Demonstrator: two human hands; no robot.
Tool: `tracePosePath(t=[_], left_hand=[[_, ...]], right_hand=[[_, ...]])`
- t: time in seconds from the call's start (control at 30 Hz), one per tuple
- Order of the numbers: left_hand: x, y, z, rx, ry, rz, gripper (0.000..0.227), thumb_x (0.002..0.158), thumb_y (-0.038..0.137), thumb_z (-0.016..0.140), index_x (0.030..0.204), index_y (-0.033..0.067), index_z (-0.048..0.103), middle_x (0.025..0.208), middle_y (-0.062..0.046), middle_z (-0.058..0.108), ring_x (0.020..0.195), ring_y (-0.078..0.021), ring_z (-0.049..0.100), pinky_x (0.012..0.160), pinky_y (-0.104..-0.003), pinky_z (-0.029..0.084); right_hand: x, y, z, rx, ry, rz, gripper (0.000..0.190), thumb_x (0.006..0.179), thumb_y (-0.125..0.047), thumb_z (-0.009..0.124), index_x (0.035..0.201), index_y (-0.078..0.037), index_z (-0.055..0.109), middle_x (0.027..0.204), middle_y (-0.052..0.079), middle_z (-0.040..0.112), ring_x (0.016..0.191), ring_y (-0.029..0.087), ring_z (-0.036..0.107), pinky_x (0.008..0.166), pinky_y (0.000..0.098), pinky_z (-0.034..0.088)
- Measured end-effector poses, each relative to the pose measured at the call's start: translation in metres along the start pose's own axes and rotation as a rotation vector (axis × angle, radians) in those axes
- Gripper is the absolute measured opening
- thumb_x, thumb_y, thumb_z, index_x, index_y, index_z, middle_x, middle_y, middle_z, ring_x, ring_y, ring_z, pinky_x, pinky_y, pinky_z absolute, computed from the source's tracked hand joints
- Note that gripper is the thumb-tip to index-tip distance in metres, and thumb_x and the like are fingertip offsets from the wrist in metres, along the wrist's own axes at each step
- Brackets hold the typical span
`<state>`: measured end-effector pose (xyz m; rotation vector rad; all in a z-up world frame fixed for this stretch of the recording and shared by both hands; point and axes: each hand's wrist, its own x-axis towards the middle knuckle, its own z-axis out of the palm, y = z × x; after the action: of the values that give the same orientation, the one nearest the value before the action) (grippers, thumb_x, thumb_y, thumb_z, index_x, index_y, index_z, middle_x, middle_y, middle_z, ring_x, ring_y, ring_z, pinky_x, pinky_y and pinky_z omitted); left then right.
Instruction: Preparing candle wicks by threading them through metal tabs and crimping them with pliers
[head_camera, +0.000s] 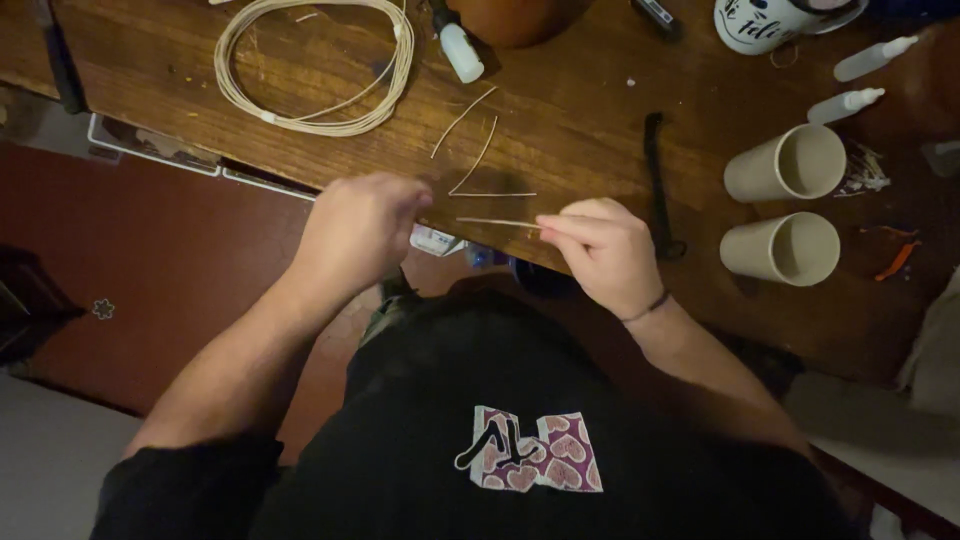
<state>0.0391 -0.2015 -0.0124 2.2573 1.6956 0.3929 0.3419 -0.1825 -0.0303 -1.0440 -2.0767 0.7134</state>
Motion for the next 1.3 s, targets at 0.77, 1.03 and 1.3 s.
tracePosePath(t=[0.77, 1.03, 1.3], left_hand=[[0.089, -0.012, 0.09, 0.208, -0.004, 0.019, 0.03, 0.09, 0.038, 0.064, 0.079, 0.0111, 0.07, 0.076, -0.01, 0.066, 0.072, -0.0358, 0.072, 0.06, -0.05, 0.06], [0.075, -0.009, 0.019, 0.076, -0.053, 0.565, 0.019, 0.084, 0.032, 0.068, 0.085, 0.0128, 0.07, 0.077, -0.008, 0.067, 0.075, -0.0325, 0.072, 0.064, -0.048, 0.058], [0.04, -0.058, -0.044, -0.211, -0.133, 0.687, 0.015, 0.095, 0.021, 0.063, 0.098, 0.0067, 0.067, 0.076, -0.01, 0.062, 0.072, -0.0345, 0.07, 0.07, -0.045, 0.057]], right_hand=[[0.005, 0.021, -0.001, -0.556, 0.075, 0.084, 0.041, 0.086, -0.033, 0.088, 0.119, -0.012, 0.077, 0.095, 0.0, 0.068, 0.093, 0.022, 0.069, 0.075, 0.034, 0.061], [0.05, -0.017, 0.03, -0.542, 0.032, -0.265, 0.051, 0.087, -0.033, 0.08, 0.131, -0.01, 0.07, 0.123, 0.02, 0.062, 0.106, 0.042, 0.064, 0.083, 0.0518, 0.056], [0.058, -0.068, 0.056, -0.318, 0.144, -0.209, 0.018, 0.097, -0.032, 0.074, 0.089, -0.016, 0.074, 0.074, -0.003, 0.062, 0.065, 0.021, 0.065, 0.058, 0.0336, 0.049]])
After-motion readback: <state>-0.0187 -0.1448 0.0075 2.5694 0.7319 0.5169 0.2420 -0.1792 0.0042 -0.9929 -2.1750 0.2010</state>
